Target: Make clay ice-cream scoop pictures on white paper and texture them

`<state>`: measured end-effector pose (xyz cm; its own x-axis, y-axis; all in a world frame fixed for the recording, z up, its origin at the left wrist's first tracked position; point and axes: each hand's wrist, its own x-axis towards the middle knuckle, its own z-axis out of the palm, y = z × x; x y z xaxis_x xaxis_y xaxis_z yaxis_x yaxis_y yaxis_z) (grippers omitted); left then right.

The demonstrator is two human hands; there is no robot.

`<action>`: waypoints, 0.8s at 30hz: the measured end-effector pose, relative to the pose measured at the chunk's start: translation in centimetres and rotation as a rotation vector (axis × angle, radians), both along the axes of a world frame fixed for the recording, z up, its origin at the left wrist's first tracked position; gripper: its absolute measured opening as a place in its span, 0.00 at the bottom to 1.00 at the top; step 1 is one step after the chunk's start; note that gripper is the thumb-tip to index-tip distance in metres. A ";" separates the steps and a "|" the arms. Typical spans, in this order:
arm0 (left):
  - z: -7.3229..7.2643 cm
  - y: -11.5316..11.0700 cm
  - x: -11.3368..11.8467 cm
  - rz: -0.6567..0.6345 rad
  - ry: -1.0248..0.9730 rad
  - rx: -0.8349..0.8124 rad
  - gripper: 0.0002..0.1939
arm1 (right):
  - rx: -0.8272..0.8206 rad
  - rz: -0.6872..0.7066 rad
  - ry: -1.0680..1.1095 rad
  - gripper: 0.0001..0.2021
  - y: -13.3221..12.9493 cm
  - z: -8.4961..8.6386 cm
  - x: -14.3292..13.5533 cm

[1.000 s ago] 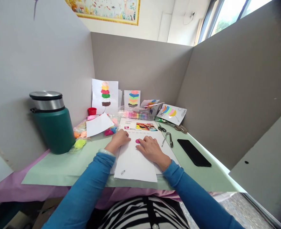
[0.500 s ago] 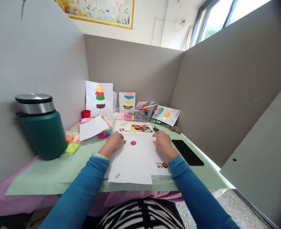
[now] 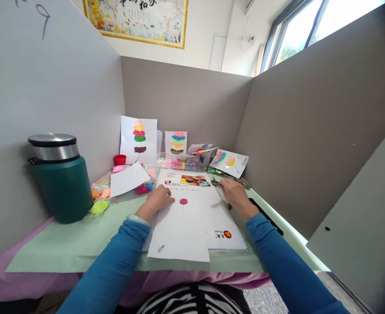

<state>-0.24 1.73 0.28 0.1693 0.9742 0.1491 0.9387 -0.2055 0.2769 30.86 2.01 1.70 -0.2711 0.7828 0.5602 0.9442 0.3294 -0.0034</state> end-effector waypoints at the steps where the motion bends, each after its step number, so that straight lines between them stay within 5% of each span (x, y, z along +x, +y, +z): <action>1: 0.0 0.0 0.0 -0.003 0.005 -0.001 0.19 | 0.091 0.033 0.116 0.13 -0.2 0.6 -0.5; 3: 0.0 -0.1 0.0 -0.011 0.016 0.005 0.20 | 0.189 0.075 0.379 0.14 -0.7 1.3 -1.7; 6: -0.1 0.0 -0.1 -0.041 0.036 0.040 0.20 | 0.097 0.134 0.645 0.14 -1.1 0.5 -3.6; 13: 0.1 -0.1 0.3 -0.001 0.070 0.003 0.18 | -0.067 0.123 0.686 0.15 -0.3 -3.8 -4.6; 24: 0.8 -0.3 0.6 -0.016 0.018 -0.048 0.14 | -0.156 0.145 0.829 0.17 0.5 -5.0 -4.2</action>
